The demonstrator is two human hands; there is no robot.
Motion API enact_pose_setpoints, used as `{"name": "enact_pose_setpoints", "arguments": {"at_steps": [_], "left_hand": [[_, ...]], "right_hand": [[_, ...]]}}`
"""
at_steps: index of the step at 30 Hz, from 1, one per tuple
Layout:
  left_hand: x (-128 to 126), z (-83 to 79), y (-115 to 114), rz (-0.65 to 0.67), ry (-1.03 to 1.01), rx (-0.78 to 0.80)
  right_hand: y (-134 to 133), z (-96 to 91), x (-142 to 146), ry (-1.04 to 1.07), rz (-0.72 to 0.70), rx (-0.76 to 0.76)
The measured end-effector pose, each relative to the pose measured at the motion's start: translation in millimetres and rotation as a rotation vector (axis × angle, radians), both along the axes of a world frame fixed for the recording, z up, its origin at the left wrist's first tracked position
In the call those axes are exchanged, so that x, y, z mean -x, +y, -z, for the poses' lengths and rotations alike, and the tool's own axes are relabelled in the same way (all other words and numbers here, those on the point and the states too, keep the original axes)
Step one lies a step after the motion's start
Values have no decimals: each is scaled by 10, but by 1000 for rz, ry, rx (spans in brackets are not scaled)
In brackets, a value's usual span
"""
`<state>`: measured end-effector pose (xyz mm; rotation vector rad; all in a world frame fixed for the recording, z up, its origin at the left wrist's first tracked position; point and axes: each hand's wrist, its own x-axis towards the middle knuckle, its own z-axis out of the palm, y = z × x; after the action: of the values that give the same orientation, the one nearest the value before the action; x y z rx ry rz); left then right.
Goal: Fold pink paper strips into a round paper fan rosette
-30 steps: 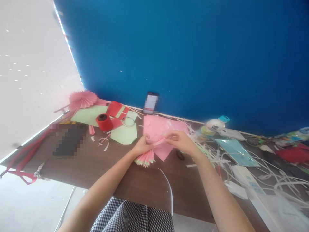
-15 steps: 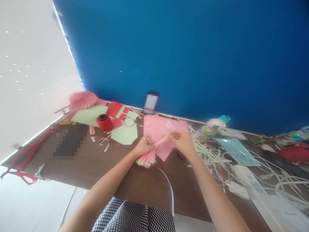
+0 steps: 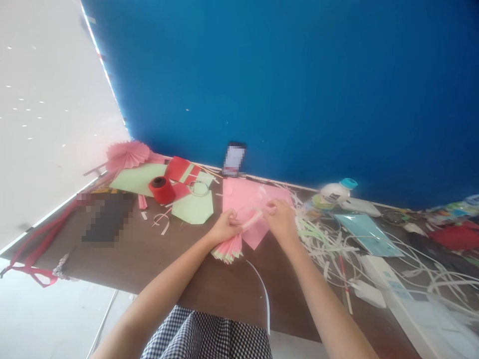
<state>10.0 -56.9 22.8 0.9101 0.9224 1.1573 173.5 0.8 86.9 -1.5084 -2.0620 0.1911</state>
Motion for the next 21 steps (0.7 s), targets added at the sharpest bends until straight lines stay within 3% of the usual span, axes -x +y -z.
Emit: {"name": "enact_pose_setpoints", "arguments": {"at_steps": [4,8,10,14,21], "left_hand": [[-7,-21,-4,4,4,-23],[-14,-39,3,11,-24,-12],[-11,-40,4,19,-20,-6],[6,-46,-2,9,35,-5],[37,-85,-6,56,-20,8]], "right_hand": [[11,12,-82,185,52,-15],[-44,41,-95,380,-106,201],[-67,53,-83,433,-135,230],[-74,46,-92,463,-51,204],[-37,25,-179,534,41,390]]}}
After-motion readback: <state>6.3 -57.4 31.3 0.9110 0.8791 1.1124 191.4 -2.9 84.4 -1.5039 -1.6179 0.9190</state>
